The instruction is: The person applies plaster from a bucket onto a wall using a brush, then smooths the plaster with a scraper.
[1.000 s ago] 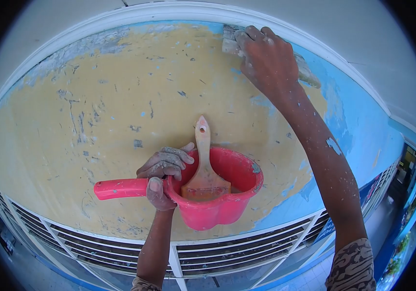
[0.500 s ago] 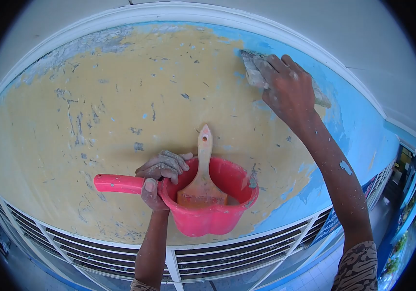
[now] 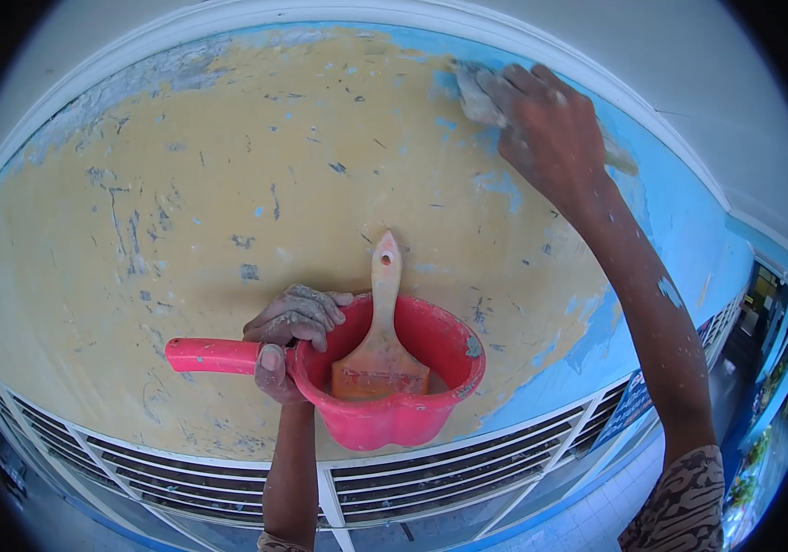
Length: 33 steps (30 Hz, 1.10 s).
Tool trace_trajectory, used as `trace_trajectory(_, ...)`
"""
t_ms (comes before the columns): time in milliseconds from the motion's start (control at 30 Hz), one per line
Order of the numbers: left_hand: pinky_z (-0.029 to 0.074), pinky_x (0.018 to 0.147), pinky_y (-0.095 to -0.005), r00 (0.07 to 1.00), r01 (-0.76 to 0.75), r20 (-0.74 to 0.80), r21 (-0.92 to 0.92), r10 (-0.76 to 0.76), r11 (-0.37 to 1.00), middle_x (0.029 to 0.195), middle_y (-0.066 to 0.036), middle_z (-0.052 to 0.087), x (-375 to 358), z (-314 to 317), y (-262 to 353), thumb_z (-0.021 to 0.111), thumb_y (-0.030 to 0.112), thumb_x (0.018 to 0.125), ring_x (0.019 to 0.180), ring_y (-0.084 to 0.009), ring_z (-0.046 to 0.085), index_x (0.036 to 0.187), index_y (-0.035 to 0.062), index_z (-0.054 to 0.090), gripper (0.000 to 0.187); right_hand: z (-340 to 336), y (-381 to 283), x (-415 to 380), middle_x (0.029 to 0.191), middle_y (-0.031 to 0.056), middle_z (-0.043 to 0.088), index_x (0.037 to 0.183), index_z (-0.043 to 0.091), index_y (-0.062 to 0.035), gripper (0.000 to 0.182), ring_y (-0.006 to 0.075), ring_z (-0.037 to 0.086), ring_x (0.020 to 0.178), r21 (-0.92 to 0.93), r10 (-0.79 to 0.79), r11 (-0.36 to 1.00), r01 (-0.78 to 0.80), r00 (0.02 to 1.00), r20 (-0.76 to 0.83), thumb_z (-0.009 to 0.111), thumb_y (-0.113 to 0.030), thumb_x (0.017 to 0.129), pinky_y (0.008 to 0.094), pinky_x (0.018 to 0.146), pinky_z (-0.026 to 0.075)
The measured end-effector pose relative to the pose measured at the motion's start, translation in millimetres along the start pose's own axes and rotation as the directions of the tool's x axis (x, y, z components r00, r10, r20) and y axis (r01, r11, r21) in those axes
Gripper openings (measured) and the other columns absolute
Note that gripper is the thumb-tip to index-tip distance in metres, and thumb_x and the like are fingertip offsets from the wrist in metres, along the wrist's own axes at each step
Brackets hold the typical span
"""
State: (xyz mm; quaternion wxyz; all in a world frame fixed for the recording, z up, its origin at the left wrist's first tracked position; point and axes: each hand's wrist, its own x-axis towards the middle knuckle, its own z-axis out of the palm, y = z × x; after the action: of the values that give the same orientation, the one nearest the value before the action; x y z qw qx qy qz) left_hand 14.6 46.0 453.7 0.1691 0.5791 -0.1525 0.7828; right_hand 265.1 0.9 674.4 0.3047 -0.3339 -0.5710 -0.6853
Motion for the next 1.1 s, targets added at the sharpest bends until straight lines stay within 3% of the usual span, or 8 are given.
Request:
trace_trajectory(100, 0.058, 0.076, -0.054, 1.0, -0.009, 0.009, 0.008, 0.009, 1.0, 0.062, -0.018, 0.054, 1, -1, -1, 0.048, 0.054, 0.091, 0.064, -0.0329, 0.058, 0.056, -0.0049, 0.055, 0.069, -2, 0, -6, 0.102, 0.0045, 0.066, 0.109, 0.071, -0.0082, 0.043, 0.0244, 0.064, 0.094, 0.019, -0.038, 0.999, 0.04, 0.997, -0.073, 0.068, 0.001, 0.067, 0.0391, 0.074, 0.058)
trace_trajectory(400, 0.057, 0.075, -0.0547, 1.0, -0.021, 0.01, -0.002, 0.021, 1.0, 0.062, -0.019, 0.054, 0, -1, -3, 0.048, 0.051, 0.091, 0.064, -0.033, 0.058, 0.056, -0.0053, 0.055, 0.067, 1, 1, 10, 0.107, 0.0046, 0.068, 0.104, 0.071, -0.0065, 0.04, 0.0255, 0.064, 0.095, 0.02, -0.032, 0.999, 0.033, 0.999, -0.029, 0.07, 0.002, 0.065, 0.0385, 0.076, 0.058)
trace_trajectory(467, 0.057, 0.075, -0.0554, 1.0, -0.006, 0.018, 0.003, 0.006, 1.0, 0.062, -0.019, 0.053, -1, -1, -3, 0.047, 0.051, 0.09, 0.064, -0.0331, 0.058, 0.056, -0.0052, 0.054, 0.066, 9, 4, 19, 0.101, 0.0057, 0.066, 0.099, 0.068, -0.0069, 0.031, 0.0266, 0.065, 0.099, -0.046, -0.044, 0.998, 0.042, 0.998, -0.036, 0.075, -0.01, 0.07, 0.04, 0.075, 0.06)
trace_trajectory(700, 0.057, 0.076, -0.0562, 1.0, 0.011, 0.023, -0.004, -0.011, 1.0, 0.063, -0.019, 0.054, 0, -1, -2, 0.048, 0.052, 0.09, 0.065, -0.0332, 0.058, 0.056, -0.005, 0.054, 0.067, 4, -8, 11, 0.101, 0.0051, 0.065, 0.099, 0.067, -0.0064, 0.031, 0.0259, 0.064, 0.099, 0.045, -0.083, 0.995, 0.088, 0.991, -0.107, 0.076, -0.01, 0.07, 0.0396, 0.076, 0.059)
trace_trajectory(767, 0.057, 0.077, -0.0557, 1.0, 0.006, 0.028, -0.004, -0.006, 1.0, 0.064, -0.019, 0.054, -1, -1, -3, 0.049, 0.052, 0.091, 0.066, -0.0329, 0.058, 0.056, -0.0049, 0.054, 0.067, 6, -7, 32, 0.107, 0.0045, 0.067, 0.113, 0.07, -0.0094, 0.051, 0.0256, 0.064, 0.097, -0.061, -0.033, 0.998, 0.033, 0.999, -0.012, 0.074, -0.002, 0.063, 0.0396, 0.074, 0.058)
trace_trajectory(900, 0.058, 0.077, -0.0547, 1.0, 0.003, 0.022, 0.004, -0.003, 1.0, 0.064, -0.019, 0.054, -1, -1, -1, 0.049, 0.053, 0.091, 0.066, -0.0326, 0.058, 0.055, -0.0047, 0.054, 0.068, 0, -15, 11, 0.105, 0.0043, 0.067, 0.113, 0.07, -0.009, 0.049, 0.0253, 0.065, 0.096, 0.052, -0.142, 0.987, 0.149, 0.983, -0.117, 0.073, -0.002, 0.064, 0.0403, 0.072, 0.059)
trace_trajectory(1000, 0.058, 0.078, -0.0538, 1.0, 0.001, 0.026, -0.005, -0.001, 1.0, 0.064, -0.018, 0.054, 1, 1, -2, 0.05, 0.053, 0.091, 0.066, -0.0324, 0.058, 0.056, -0.0047, 0.054, 0.068, 1, -19, 21, 0.103, 0.0041, 0.066, 0.112, 0.07, -0.0083, 0.049, 0.0249, 0.064, 0.095, 0.065, -0.051, 0.996, 0.054, 0.997, -0.052, 0.073, -0.002, 0.064, 0.0401, 0.072, 0.059)
trace_trajectory(1100, 0.057, 0.078, -0.0536, 1.0, 0.004, 0.01, -0.015, -0.004, 1.0, 0.064, -0.018, 0.055, -3, 1, -2, 0.051, 0.052, 0.09, 0.066, -0.0323, 0.058, 0.056, -0.0047, 0.054, 0.066, 5, -23, 31, 0.105, 0.0059, 0.065, 0.095, 0.068, -0.006, 0.027, 0.0254, 0.064, 0.101, -0.03, -0.052, 0.998, 0.051, 0.999, -0.017, 0.077, -0.011, 0.07, 0.0391, 0.075, 0.06)
